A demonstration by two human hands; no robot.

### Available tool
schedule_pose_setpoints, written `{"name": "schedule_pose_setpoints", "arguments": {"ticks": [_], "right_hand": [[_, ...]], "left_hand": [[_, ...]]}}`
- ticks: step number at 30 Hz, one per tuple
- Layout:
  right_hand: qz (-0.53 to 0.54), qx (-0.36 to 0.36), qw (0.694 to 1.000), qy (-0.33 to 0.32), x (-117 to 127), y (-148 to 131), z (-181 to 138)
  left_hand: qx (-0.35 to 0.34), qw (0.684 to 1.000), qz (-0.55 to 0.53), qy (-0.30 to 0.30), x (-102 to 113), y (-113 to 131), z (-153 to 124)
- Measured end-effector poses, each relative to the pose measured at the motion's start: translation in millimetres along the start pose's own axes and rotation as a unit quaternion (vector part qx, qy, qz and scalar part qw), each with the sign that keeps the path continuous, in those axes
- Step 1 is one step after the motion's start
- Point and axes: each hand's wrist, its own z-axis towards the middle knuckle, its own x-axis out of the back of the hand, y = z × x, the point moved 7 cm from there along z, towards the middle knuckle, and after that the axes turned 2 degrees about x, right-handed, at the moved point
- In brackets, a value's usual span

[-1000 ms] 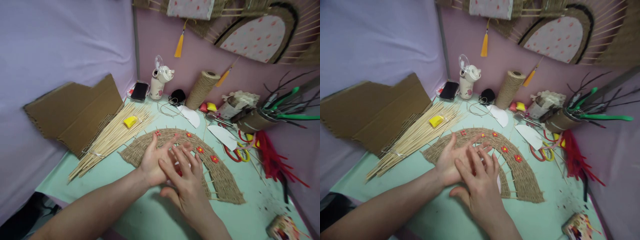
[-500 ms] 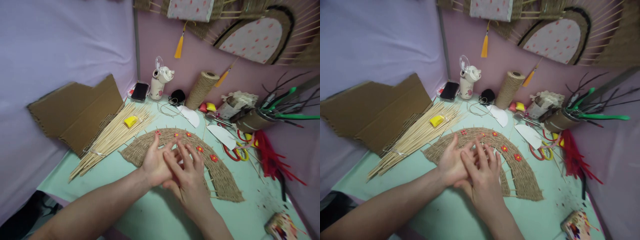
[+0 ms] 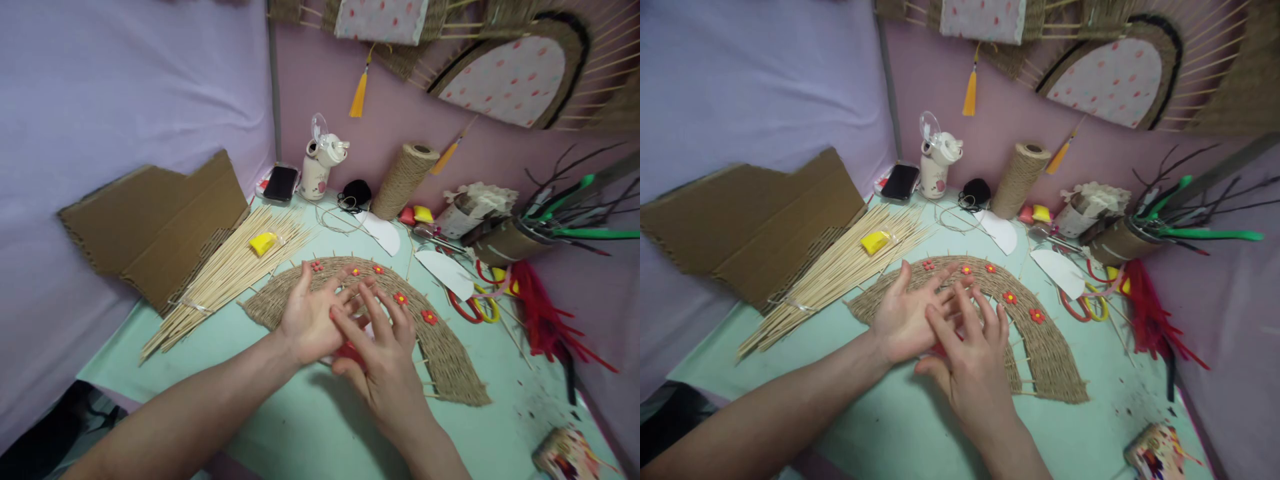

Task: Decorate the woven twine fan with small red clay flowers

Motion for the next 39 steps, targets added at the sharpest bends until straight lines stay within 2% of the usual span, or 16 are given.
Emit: {"name": "schedule_pose_setpoints", "arguments": {"ticks": [2,4,6,9,13,18,22,28,34,39], "right_hand": [[0.001,-0.012,1.000,0.003,1,2,0],[0.007,0.009,1.000,-0.005,0,-2,1],[0.009,0.027,1.000,-0.006,0,-5,1],[0.003,0.005,1.000,0.008,2,0,1],[0.014,0.002,1.000,-0.005,0,3,0],[0.046,-0.016,0.999,0.005,2,8,-3],[0.082,-0.032,0.996,0.031,6,12,-3],[0.121,-0.079,0.983,0.116,19,25,-1],[0.072,-0.082,0.985,0.135,17,22,1],[0.107,-0.079,0.980,0.151,22,21,-1]], "left_hand": [[0.017,1.000,-0.001,0.004,1,-3,0],[0.040,0.999,0.001,-0.010,0,-7,-1],[0.030,0.999,0.001,-0.024,-1,-4,-1],[-0.001,1.000,-0.003,-0.011,1,1,0],[0.025,1.000,-0.008,0.016,4,-6,2],[0.004,1.000,-0.009,0.010,4,-6,3],[0.014,0.999,0.011,0.036,7,-6,3],[-0.010,0.998,0.016,0.054,7,-4,3],[-0.052,0.997,0.049,0.030,-2,-1,-1],[-0.058,0.995,0.071,0.031,-1,-6,-3]]}}
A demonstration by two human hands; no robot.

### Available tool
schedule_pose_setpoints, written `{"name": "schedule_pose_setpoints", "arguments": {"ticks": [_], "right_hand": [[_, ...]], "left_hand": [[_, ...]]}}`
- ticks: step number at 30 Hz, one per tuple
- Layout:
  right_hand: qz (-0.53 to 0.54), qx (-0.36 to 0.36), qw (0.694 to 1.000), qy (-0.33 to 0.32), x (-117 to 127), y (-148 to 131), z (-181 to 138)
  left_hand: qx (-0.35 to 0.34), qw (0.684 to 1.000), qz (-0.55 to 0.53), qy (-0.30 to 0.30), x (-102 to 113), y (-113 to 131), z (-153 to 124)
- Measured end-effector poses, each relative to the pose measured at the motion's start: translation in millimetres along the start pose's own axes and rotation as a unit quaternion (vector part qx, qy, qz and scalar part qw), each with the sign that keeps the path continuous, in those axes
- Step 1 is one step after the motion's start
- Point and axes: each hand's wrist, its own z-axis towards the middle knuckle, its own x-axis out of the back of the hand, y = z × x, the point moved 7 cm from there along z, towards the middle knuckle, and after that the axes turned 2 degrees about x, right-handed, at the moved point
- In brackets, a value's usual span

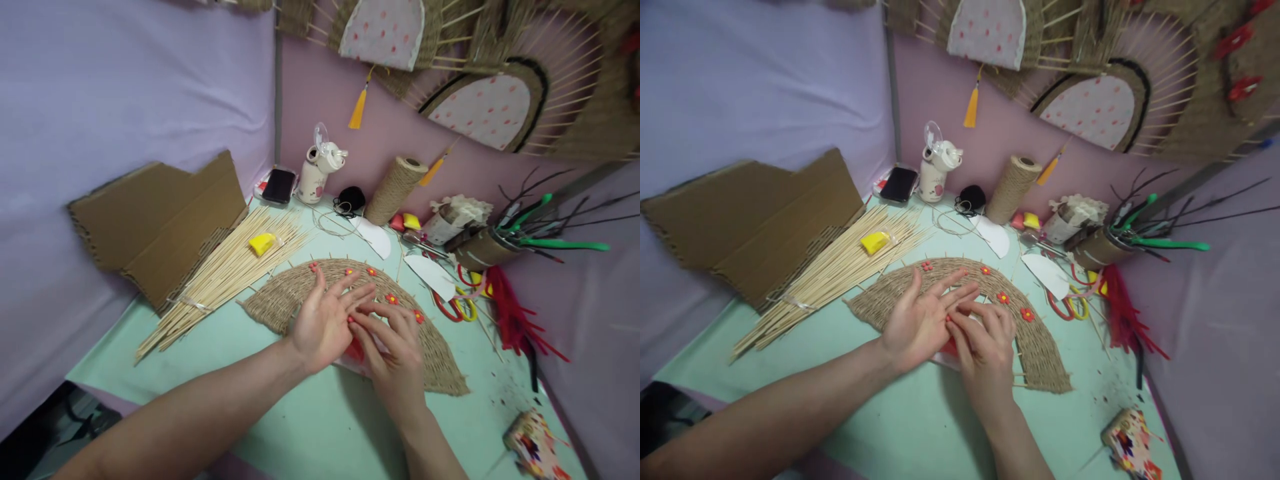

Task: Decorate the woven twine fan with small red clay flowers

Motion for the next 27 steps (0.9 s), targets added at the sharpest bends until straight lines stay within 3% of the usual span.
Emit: {"name": "schedule_pose_setpoints", "arguments": {"ticks": [4,6,7,9,12,15,17,20,27], "right_hand": [[0.050,-0.042,0.997,0.029,26,12,16],[0.036,-0.071,0.996,0.038,37,23,32],[0.032,-0.076,0.996,0.024,36,27,42],[0.045,-0.085,0.995,-0.017,22,37,62],[0.087,-0.103,0.987,-0.090,-22,53,83],[0.095,-0.099,0.981,-0.135,-70,64,92],[0.093,-0.098,0.978,-0.161,-94,69,92],[0.083,-0.103,0.972,-0.192,-116,75,91],[0.063,-0.111,0.961,-0.247,-130,81,91]], "left_hand": [[-0.041,0.991,0.109,0.058,6,-2,-9],[-0.069,0.966,0.244,0.059,3,-1,-16],[-0.097,0.938,0.331,0.040,-3,1,-21],[-0.200,0.845,0.496,-0.029,-20,6,-30],[-0.369,0.670,0.630,-0.135,-43,5,-48],[-0.457,0.529,0.690,-0.188,-49,-5,-55],[-0.482,0.462,0.716,-0.203,-48,-11,-55],[-0.489,0.424,0.734,-0.207,-46,-16,-53],[-0.473,0.420,0.743,-0.219,-42,-20,-50]]}}
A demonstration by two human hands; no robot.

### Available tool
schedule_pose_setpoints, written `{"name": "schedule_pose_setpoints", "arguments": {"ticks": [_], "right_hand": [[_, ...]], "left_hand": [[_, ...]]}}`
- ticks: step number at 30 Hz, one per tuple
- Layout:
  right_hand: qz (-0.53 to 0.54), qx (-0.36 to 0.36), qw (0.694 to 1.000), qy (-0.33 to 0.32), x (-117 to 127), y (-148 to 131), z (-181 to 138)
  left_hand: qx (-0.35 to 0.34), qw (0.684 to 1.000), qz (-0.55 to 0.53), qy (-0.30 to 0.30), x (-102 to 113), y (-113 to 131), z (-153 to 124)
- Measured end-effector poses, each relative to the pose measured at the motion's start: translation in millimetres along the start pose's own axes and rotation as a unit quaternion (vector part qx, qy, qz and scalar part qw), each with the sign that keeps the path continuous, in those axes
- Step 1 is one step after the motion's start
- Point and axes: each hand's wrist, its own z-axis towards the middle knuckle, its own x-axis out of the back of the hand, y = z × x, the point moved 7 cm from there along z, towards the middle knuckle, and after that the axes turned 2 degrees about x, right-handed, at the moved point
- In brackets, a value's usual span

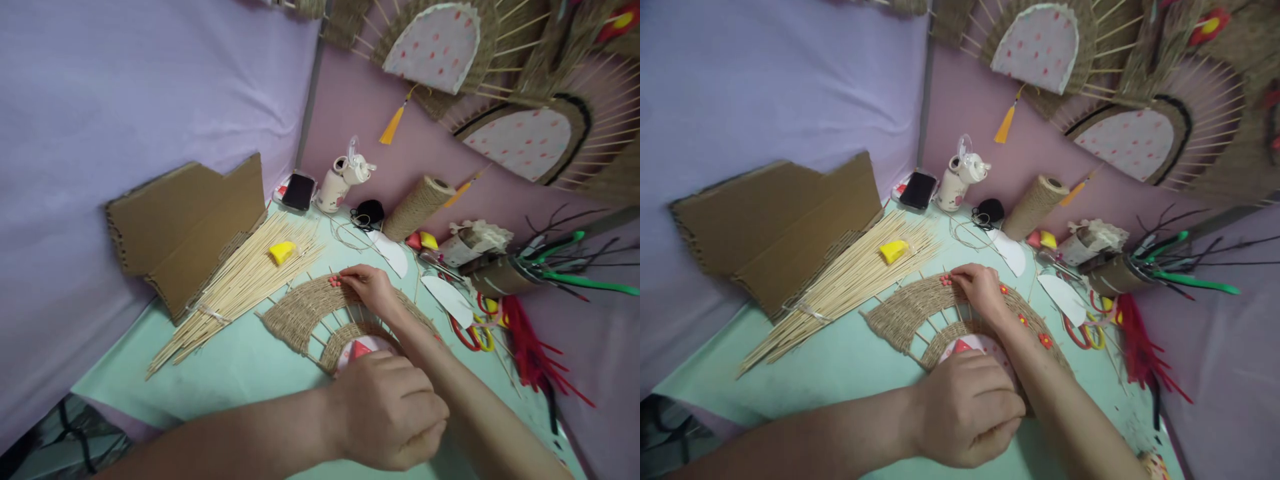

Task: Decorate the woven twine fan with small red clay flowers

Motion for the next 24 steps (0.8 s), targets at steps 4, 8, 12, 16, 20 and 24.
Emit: {"name": "schedule_pose_setpoints", "arguments": {"ticks": [4,8,12,16,20,24], "right_hand": [[-0.010,-0.008,1.000,-0.007,-2.6,0.1,-1.2],[-0.019,0.000,1.000,-0.016,-5.6,0.2,-3.4],[-0.031,0.015,0.999,-0.017,-6.4,0.9,-3.7],[-0.051,0.029,0.998,-0.018,-6.1,-0.8,-4.4],[-0.069,0.032,0.997,-0.016,-5.7,-5.1,-6.4],[-0.078,0.028,0.997,-0.012,-5.2,-8.6,-6.7]], "left_hand": [[-0.003,1.000,0.003,-0.013,-1.9,-0.1,0.0],[-0.007,1.000,0.001,0.007,1.3,0.7,0.2],[-0.007,1.000,0.006,0.015,3.2,1.0,0.7],[-0.007,1.000,0.009,0.019,4.2,1.6,1.3],[-0.011,1.000,0.008,0.020,3.9,2.2,0.7],[-0.007,1.000,0.005,0.012,1.8,0.9,0.2]]}}
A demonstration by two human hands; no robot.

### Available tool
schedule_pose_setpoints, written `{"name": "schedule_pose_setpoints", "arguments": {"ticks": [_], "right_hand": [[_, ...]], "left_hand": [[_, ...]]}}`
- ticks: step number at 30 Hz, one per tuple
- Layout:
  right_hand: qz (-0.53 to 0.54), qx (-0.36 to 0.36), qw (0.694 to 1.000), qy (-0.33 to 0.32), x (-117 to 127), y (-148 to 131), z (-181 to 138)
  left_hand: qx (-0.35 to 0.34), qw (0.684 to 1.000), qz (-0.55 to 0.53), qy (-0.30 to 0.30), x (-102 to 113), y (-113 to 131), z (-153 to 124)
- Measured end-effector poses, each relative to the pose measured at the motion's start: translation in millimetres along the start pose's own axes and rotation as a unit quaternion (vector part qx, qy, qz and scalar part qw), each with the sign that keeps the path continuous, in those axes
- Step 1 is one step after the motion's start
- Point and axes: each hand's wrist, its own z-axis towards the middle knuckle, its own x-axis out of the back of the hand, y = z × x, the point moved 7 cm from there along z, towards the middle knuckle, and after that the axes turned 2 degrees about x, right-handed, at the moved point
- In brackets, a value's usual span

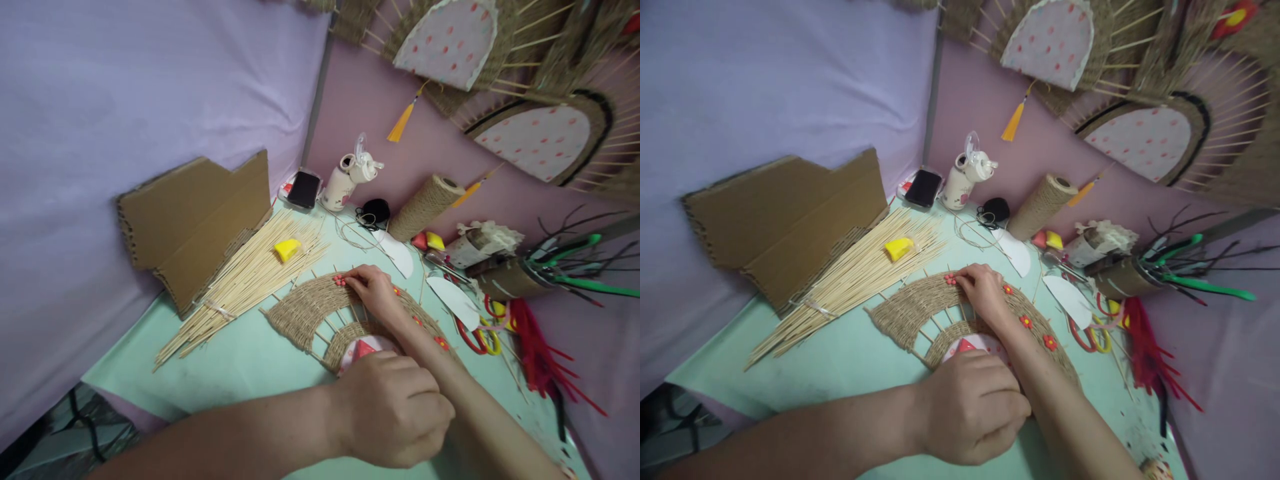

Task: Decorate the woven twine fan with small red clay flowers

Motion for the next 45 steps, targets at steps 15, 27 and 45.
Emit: {"name": "schedule_pose_setpoints", "arguments": {"ticks": [15,27,45], "right_hand": [[-0.019,0.013,1.000,0.012,4,2,-1],[-0.086,0.106,0.991,0.013,15,-22,-29],[-0.089,-0.050,0.994,-0.048,25,-8,4]], "left_hand": [[0.002,0.999,0.015,-0.051,-4,0,2],[0.002,0.999,0.009,-0.033,-5,0,1],[0.389,0.879,0.233,-0.148,62,-154,-1]]}}
